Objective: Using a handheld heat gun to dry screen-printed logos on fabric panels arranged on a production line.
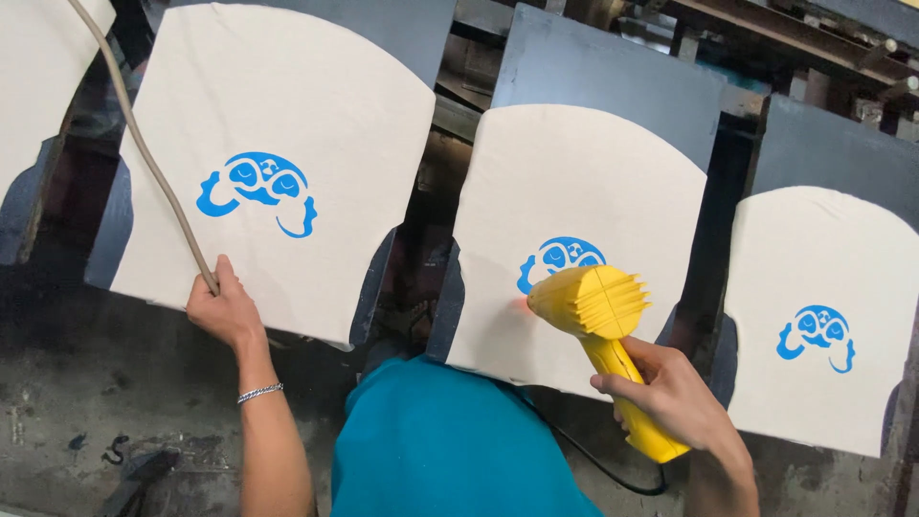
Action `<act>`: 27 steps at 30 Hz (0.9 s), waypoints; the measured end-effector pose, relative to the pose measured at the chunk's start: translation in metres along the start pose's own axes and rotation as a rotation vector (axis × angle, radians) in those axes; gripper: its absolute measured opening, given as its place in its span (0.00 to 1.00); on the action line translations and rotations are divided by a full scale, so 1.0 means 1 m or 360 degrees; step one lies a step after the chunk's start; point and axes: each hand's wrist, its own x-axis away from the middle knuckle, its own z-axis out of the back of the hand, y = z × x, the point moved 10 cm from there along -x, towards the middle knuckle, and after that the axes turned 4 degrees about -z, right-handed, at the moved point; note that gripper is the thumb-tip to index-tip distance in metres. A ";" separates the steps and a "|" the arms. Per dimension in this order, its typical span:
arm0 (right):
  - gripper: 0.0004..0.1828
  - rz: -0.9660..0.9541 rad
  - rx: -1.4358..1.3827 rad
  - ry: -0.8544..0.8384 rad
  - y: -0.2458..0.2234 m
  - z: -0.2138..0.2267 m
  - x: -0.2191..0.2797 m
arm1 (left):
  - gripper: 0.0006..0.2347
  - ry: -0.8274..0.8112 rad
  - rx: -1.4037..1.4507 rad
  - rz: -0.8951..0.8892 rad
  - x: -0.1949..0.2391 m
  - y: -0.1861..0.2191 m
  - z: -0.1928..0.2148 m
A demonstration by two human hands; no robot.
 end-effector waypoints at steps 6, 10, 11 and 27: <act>0.26 0.0230 -0.0051 0.0127 -0.022 -0.001 -0.013 | 0.17 0.0250 -0.0204 -0.0400 -0.010 -0.027 0.011; 0.26 0.0140 -0.0050 0.0040 -0.018 -0.007 -0.003 | 0.18 0.0286 -0.0201 -0.0390 -0.008 -0.032 0.011; 0.26 0.0190 -0.0059 0.0024 -0.023 -0.010 -0.004 | 0.17 0.0297 -0.0195 -0.0402 -0.008 -0.033 0.011; 0.26 0.0318 -0.0121 0.0229 -0.056 -0.009 0.003 | 0.19 0.0321 -0.0294 -0.0652 -0.004 -0.024 0.011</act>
